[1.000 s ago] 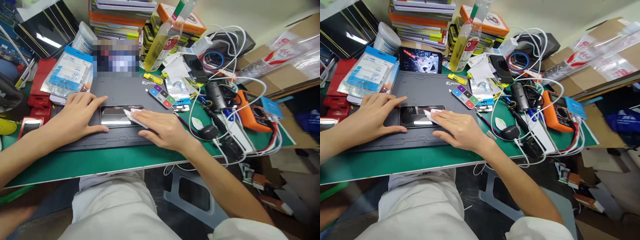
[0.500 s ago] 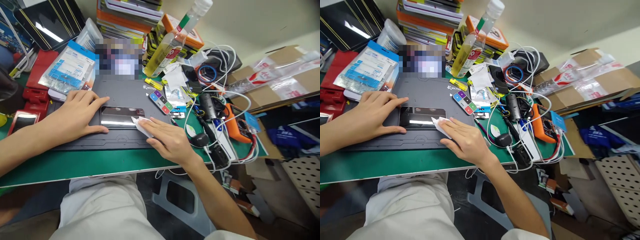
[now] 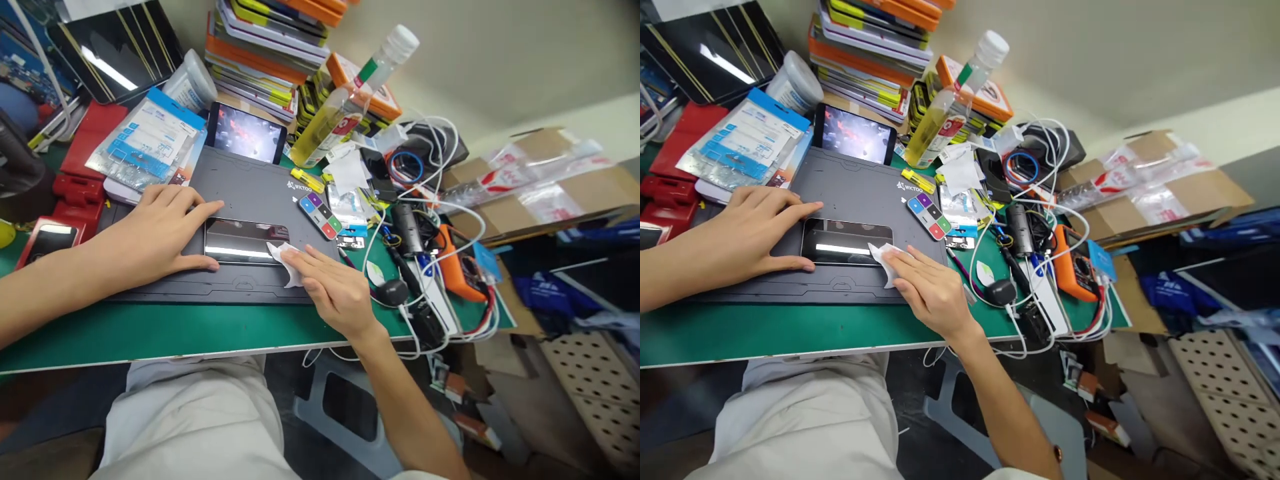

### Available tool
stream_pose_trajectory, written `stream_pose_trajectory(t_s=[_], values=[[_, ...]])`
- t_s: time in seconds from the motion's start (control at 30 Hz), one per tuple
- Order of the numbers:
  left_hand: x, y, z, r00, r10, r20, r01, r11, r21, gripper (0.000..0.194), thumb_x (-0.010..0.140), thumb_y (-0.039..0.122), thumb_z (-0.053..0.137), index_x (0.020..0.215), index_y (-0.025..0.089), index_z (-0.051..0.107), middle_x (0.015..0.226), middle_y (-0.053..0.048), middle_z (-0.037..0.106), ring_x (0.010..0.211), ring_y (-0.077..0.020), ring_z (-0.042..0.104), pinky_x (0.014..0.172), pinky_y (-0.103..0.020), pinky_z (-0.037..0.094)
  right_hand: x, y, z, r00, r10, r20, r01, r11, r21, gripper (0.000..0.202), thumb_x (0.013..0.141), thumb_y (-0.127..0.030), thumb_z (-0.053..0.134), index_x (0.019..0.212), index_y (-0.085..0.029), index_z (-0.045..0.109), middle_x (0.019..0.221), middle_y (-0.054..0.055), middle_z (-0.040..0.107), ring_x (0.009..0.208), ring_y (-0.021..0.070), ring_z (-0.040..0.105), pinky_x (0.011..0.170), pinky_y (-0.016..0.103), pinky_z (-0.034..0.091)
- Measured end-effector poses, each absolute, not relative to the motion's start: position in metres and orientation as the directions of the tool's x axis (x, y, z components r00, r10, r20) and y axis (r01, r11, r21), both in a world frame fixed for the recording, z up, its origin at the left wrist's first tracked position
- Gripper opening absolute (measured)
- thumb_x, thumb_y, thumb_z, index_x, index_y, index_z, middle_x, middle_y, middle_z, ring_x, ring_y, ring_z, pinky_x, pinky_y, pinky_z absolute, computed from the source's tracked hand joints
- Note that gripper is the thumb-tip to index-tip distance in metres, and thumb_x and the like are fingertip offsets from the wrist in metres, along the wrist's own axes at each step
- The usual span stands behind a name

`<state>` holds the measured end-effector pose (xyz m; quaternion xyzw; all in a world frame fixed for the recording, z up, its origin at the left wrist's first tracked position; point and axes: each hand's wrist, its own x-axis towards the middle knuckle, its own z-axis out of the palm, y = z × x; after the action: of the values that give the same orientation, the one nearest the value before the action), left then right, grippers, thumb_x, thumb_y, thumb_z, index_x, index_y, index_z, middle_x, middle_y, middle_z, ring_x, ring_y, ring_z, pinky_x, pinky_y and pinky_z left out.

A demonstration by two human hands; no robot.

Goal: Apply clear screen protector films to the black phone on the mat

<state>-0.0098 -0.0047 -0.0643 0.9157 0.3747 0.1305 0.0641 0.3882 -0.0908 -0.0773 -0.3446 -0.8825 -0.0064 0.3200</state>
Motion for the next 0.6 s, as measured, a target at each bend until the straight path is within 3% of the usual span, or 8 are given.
stream_pose_trajectory(t_s=[0.23,0.5,0.6], values=[[-0.011,-0.002,-0.067,0.667,0.720,0.193,0.670,-0.692,0.268,0.094,0.123,0.089,0.065,0.194,0.026,0.060,0.170,-0.022,0.072,0.175,-0.0535,0.059,0.154,-0.073,0.037,0.329,-0.092,-0.080,-0.619,0.533,0.577,0.572,0.809,-0.132,0.059,0.128,-0.028,0.076,0.182,-0.003,0.072,0.165,0.024,0.089,0.154,0.0390,0.091,0.140,0.055,0.073],[-0.009,-0.004,-0.067,0.677,0.710,0.191,0.662,-0.702,0.262,0.082,0.124,0.085,0.067,0.183,0.028,0.072,0.166,-0.020,0.073,0.169,-0.0505,0.063,0.150,-0.071,0.042,0.375,-0.103,-0.073,-0.578,0.614,0.538,0.638,0.751,-0.172,0.067,0.129,-0.017,0.069,0.195,-0.023,0.063,0.161,0.015,0.094,0.145,0.0361,0.095,0.133,0.058,0.078],[-0.009,-0.004,-0.069,0.674,0.710,0.203,0.654,-0.702,0.282,0.083,0.122,0.085,0.069,0.182,0.029,0.073,0.167,-0.020,0.074,0.169,-0.0517,0.062,0.150,-0.072,0.042,0.374,-0.104,-0.071,-0.582,0.626,0.518,0.640,0.746,-0.183,0.070,0.127,-0.019,0.071,0.197,-0.023,0.062,0.164,0.015,0.092,0.147,0.0384,0.094,0.133,0.060,0.078]])
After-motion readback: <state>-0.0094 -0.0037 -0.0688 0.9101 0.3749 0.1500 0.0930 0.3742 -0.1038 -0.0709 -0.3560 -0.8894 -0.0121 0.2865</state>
